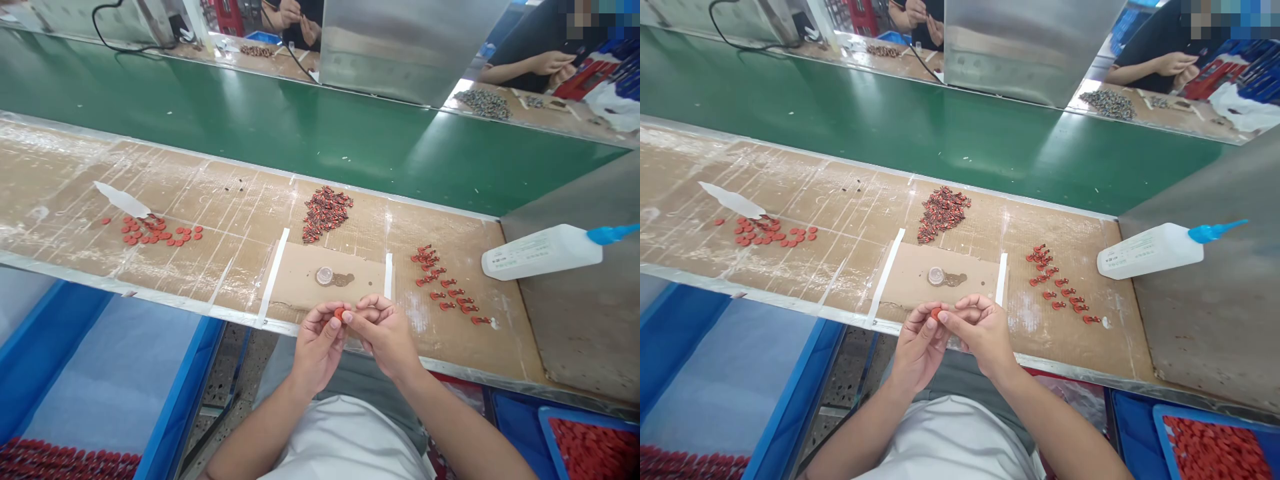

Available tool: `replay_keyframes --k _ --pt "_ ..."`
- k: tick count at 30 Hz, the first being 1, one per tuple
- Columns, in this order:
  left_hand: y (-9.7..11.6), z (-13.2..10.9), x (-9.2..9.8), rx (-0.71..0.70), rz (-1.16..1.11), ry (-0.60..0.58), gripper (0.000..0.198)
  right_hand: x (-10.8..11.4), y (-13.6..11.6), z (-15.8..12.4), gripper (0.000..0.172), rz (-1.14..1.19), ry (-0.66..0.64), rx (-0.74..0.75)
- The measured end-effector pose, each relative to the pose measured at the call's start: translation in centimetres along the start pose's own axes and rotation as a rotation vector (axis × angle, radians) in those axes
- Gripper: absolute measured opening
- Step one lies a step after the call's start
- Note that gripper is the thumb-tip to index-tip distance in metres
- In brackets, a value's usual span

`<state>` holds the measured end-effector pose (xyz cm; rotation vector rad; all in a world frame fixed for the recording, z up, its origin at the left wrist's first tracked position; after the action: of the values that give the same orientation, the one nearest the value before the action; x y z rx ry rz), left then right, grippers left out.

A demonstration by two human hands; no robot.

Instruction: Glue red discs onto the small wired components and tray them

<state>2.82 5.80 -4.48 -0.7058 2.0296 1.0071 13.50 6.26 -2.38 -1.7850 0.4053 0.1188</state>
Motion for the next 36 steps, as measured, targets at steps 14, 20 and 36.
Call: replay_keyframes --k 14,20,36 --pt "2.0 0.1 2.0 -0.020 -0.138 0.039 0.017 1.3 -8.1 17.7 0.021 -1.079 0.077 0.540" --pt "2.1 -0.2 2.8 -0.011 -0.143 0.072 0.019 0.9 -6.9 24.6 0.021 -1.185 0.031 0.448" --pt "2.2 0.0 3.1 -0.003 -0.127 0.060 0.021 1.5 -6.1 25.6 0.010 -1.156 -0.082 0.379"
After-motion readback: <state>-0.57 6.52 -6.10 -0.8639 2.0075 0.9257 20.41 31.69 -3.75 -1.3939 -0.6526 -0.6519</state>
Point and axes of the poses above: each hand's wrist, its own z-axis towards the middle knuckle, its own x-axis out of the back of the hand, y = z × x, the point moved 8 cm from there along z, towards the middle knuckle, and after that the axes turned 9 degrees about x, right-handed, at the moved point
